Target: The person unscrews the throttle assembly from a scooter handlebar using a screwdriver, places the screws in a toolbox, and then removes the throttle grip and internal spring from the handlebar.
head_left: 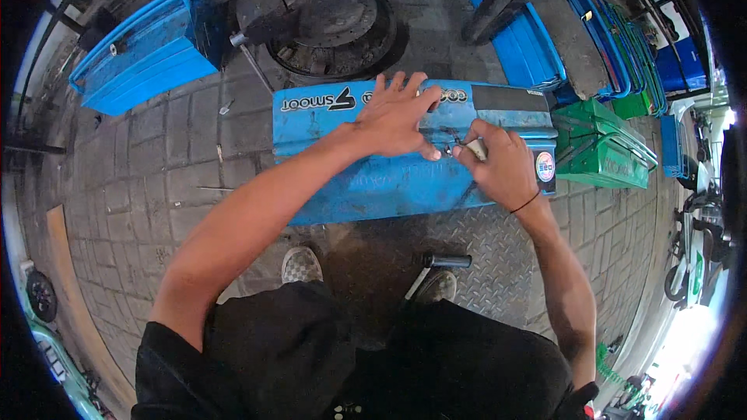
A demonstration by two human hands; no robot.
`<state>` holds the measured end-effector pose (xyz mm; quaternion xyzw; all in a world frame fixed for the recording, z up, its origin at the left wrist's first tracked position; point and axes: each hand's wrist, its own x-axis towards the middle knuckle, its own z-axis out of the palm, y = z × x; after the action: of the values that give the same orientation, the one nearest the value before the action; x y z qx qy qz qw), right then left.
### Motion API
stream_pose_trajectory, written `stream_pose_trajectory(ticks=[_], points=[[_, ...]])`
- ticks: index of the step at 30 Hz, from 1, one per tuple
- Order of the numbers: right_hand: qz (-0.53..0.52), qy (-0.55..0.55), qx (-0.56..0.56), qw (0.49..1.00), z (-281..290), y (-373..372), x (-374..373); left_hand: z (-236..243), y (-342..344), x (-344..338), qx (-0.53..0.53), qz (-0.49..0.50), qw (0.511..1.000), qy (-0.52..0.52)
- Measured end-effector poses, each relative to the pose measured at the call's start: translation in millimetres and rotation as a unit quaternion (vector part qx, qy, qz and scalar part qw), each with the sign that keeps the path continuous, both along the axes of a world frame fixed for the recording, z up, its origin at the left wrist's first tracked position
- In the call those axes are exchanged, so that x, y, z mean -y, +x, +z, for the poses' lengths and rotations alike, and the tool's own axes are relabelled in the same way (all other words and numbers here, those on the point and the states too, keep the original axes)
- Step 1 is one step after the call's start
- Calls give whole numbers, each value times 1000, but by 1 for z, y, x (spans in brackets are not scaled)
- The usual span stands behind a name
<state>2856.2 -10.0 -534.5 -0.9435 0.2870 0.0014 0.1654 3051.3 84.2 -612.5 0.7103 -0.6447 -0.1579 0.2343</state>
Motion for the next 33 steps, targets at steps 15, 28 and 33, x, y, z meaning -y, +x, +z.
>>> stream_pose_trajectory(ticks=[15,28,33], points=[[-19,-11,118,993,-15,6,-17,5,3,1,-8,-8,1000,9],[-23,-3,148,989,-14,3,-1,4,11,6,-7,-35,999,12],[11,-3,141,990,-24,3,-10,7,18,3,-11,-37,999,33]])
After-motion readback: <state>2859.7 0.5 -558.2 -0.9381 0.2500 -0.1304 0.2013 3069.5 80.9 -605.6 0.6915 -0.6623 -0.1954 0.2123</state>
